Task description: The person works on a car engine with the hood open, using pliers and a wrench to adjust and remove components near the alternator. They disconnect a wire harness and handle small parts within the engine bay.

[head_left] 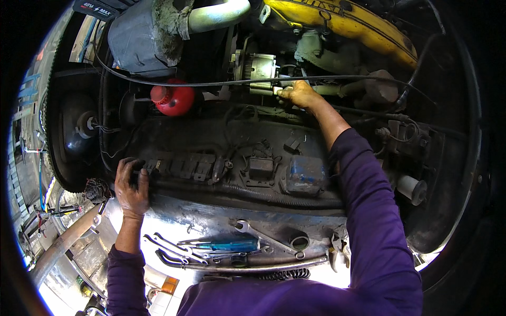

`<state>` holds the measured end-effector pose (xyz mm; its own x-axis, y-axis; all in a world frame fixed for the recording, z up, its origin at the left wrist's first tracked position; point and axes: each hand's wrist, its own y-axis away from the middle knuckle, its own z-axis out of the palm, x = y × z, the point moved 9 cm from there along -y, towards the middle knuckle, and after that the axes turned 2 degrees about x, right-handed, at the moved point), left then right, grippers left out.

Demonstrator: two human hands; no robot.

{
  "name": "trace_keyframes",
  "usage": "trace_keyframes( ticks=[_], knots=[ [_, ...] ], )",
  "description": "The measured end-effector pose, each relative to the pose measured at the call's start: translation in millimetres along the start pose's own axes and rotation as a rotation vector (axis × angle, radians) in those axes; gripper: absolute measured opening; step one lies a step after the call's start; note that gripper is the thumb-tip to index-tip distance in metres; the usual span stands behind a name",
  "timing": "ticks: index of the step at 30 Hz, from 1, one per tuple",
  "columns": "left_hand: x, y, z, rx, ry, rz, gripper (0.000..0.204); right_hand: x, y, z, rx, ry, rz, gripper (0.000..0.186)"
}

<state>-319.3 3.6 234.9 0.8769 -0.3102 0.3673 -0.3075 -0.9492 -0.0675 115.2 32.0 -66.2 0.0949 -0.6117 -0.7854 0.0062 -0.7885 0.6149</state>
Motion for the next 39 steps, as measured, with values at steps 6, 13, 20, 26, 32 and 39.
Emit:
trace_keyframes(
  ticks=[6, 13, 20, 26, 32, 39],
  knots=[
    [2, 0, 0, -0.014, 0.015, -0.005, 0.028, -9, 0, 0, -0.011, 0.547, 0.0, 0.046],
    [1, -1, 1, -0.015, 0.014, -0.003, 0.029, -22, 6, 1, 0.071, 0.498, -0.195, 0.051],
    [1, -1, 1, -0.022, 0.018, 0.001, 0.027, -17, 6, 1, 0.103, 0.524, -0.191, 0.05],
    [1, -2, 2, -0.02, 0.025, 0.021, 0.026, -8, 2, 5, 0.019, 0.46, -0.047, 0.051],
    [4, -4, 3, -0.008, -0.027, 0.049, 0.025, -3, 4, 8, 0.135, 0.343, -0.125, 0.05],
    [3, -2, 6, -0.028, 0.0, 0.029, 0.027, -30, 15, 3, 0.123, 0.533, -0.234, 0.041]
  ],
)
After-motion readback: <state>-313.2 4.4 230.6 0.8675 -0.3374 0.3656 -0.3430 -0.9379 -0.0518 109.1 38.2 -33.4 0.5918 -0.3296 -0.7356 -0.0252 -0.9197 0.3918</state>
